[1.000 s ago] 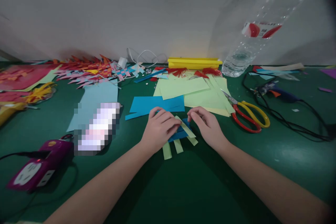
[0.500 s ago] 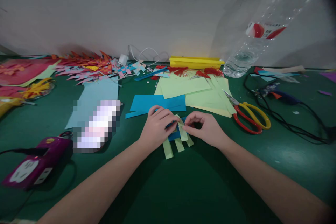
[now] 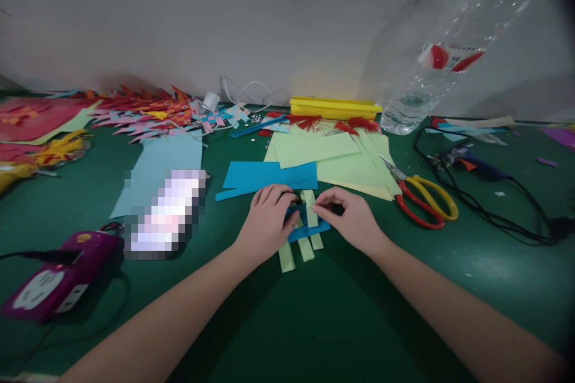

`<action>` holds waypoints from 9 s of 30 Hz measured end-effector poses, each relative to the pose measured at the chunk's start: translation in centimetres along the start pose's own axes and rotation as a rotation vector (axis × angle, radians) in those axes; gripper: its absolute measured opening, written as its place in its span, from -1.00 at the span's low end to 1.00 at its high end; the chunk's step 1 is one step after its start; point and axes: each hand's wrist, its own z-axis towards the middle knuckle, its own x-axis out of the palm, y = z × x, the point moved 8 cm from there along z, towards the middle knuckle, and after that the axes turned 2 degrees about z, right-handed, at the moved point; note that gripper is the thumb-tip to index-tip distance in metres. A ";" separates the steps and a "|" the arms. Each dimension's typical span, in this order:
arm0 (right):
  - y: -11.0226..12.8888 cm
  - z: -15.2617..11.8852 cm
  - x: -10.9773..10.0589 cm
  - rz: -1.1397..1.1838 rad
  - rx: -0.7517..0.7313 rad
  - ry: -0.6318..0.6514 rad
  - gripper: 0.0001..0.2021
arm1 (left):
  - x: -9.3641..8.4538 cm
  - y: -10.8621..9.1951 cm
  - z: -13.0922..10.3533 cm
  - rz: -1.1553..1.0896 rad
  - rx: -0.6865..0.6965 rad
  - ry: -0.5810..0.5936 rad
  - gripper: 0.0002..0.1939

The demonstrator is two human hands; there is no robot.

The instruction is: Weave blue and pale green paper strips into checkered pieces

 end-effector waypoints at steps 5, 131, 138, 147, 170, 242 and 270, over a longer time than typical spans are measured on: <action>0.0 -0.1 -0.3 -0.057 -0.006 -0.028 -0.87 | -0.1 -0.4 0.1 -0.027 0.046 0.006 -0.83; -0.2 -0.1 -0.7 0.000 -0.056 -0.088 -0.87 | 0.8 -2.3 -0.3 -0.044 0.156 0.180 -0.58; -0.1 0.0 -0.8 -0.025 -0.057 -0.097 -0.86 | 0.9 -2.3 -0.3 -0.047 0.155 0.185 -0.59; -0.6 -0.1 -0.4 -0.038 -0.045 -0.080 -0.87 | 0.8 -2.3 -0.2 -0.022 0.154 0.171 -0.57; 0.3 -0.4 0.3 -0.099 -0.044 0.015 -0.86 | 0.6 -2.5 -0.4 -0.015 0.170 0.144 -0.61; 0.3 -0.5 0.5 -0.071 0.010 0.086 -0.84 | -1.8 -5.1 -1.4 -0.071 0.498 -0.175 -0.82; 0.8 -0.4 -0.2 -0.254 -0.142 -0.047 -0.86 | -1.6 -6.6 -2.2 -0.138 0.653 -0.031 -0.74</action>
